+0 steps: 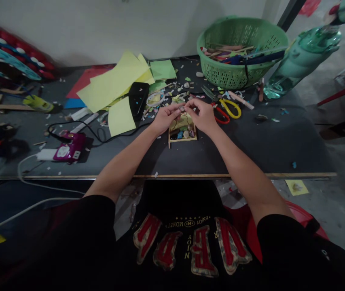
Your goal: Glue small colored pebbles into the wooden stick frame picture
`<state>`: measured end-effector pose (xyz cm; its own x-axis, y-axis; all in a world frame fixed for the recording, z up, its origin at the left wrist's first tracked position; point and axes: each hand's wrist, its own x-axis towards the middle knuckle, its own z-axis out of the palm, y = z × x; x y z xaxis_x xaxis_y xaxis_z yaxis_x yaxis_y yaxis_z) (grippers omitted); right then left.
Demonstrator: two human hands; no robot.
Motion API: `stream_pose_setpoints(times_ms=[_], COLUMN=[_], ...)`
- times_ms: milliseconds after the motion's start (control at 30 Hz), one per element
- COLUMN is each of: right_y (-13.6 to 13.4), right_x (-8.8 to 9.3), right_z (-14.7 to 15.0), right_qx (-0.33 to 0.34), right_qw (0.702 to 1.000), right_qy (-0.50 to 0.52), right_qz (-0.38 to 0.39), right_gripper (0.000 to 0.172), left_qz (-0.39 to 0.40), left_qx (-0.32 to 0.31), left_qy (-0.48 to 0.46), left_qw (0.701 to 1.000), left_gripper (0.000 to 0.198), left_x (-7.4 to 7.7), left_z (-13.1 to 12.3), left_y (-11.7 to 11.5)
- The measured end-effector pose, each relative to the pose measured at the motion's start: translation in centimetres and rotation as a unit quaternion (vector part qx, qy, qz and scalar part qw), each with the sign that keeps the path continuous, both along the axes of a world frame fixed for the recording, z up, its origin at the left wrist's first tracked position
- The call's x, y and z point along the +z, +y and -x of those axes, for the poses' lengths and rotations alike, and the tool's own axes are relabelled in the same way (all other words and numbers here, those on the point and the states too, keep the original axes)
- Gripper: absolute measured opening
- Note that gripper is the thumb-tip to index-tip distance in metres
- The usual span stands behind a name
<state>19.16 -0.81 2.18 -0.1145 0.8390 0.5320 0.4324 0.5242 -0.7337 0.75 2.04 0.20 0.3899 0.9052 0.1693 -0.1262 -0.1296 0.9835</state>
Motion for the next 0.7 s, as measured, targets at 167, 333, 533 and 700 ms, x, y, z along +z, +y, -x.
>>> stream_pose_setpoints(times_ms=[167, 333, 533, 700], right_y=[0.6, 0.8, 0.4, 0.8], right_x=[-0.9, -0.9, -0.3, -0.4], right_z=[0.0, -0.1, 0.0, 0.0], right_qx=[0.033, 0.049, 0.117, 0.106], right_qw=[0.998, 0.996, 0.981, 0.979], right_qy=[0.053, 0.064, 0.113, 0.13], right_qz=[0.031, 0.028, 0.105, 0.12], right_gripper=[0.045, 0.075, 0.096, 0.101], left_qz=[0.007, 0.001, -0.006, -0.069], left_qx=[0.034, 0.027, -0.032, -0.003], left_qy=[-0.007, -0.019, -0.03, 0.013], left_qw=[0.999, 0.999, 0.999, 0.997], left_gripper=[0.019, 0.027, 0.045, 0.047], left_x=[-0.1, 0.1, 0.5, 0.4], left_z=[-0.2, -0.1, -0.1, -0.1], left_y=[0.3, -0.1, -0.7, -0.6])
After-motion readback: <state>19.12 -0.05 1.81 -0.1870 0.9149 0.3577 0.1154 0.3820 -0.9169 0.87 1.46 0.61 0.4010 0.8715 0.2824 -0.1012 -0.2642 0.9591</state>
